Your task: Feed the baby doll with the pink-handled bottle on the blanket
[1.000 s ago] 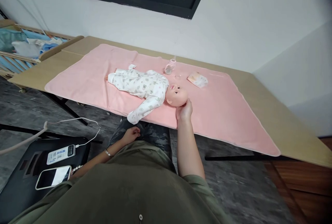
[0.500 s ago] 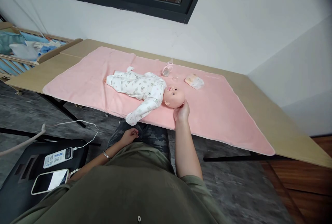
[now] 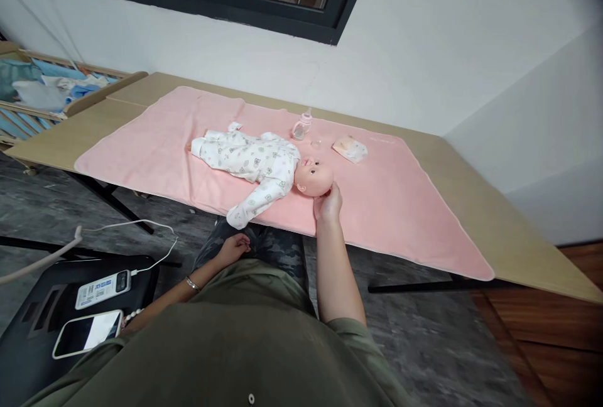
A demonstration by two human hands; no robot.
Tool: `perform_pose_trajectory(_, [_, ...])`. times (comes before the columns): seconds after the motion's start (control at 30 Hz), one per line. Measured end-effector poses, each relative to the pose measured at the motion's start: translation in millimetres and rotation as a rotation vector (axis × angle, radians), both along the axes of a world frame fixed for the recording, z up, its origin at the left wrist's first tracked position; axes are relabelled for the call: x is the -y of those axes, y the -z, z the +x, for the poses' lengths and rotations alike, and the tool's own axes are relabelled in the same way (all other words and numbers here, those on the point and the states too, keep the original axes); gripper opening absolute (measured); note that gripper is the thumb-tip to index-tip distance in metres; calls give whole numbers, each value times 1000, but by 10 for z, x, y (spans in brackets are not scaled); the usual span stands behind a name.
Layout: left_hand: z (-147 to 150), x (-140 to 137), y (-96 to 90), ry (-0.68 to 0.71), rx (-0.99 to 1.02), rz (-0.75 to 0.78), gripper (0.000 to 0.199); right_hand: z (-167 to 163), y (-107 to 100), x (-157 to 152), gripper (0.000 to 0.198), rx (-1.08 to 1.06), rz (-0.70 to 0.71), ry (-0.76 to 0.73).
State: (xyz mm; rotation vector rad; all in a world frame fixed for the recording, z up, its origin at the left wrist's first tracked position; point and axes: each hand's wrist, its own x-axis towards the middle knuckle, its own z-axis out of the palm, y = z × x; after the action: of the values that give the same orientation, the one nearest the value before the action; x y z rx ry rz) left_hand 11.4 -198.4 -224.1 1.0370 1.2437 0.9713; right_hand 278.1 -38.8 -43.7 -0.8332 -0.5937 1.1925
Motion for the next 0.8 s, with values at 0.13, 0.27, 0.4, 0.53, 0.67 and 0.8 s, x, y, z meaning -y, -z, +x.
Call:
perform_pose_trajectory(0.13, [0, -7, 19, -4, 0, -4, 23, -15, 7, -23, 49, 3, -26, 31])
perform_pose_trajectory(0.27, [-5, -12, 43, -7, 4, -4, 21, -17, 18, -36, 48, 15, -15, 20])
perform_pose_trajectory(0.4, [-7, -9, 55, -6, 16, 1, 20, -13, 23, -32, 50, 9, -10, 9])
perform_pose_trajectory(0.53, [-6, -10, 59, -2, 29, 6, 21, -11, 18, -26, 51, 4, -6, 13])
perform_pose_trajectory(0.67, [-11, -17, 70, 1, 31, 2, 22, -15, 4, -24, 51, -13, 4, 2])
perform_pose_trajectory(0.8, [-19, -22, 89, 1, 29, -5, 20, -18, 2, -20, 50, -22, 3, 5])
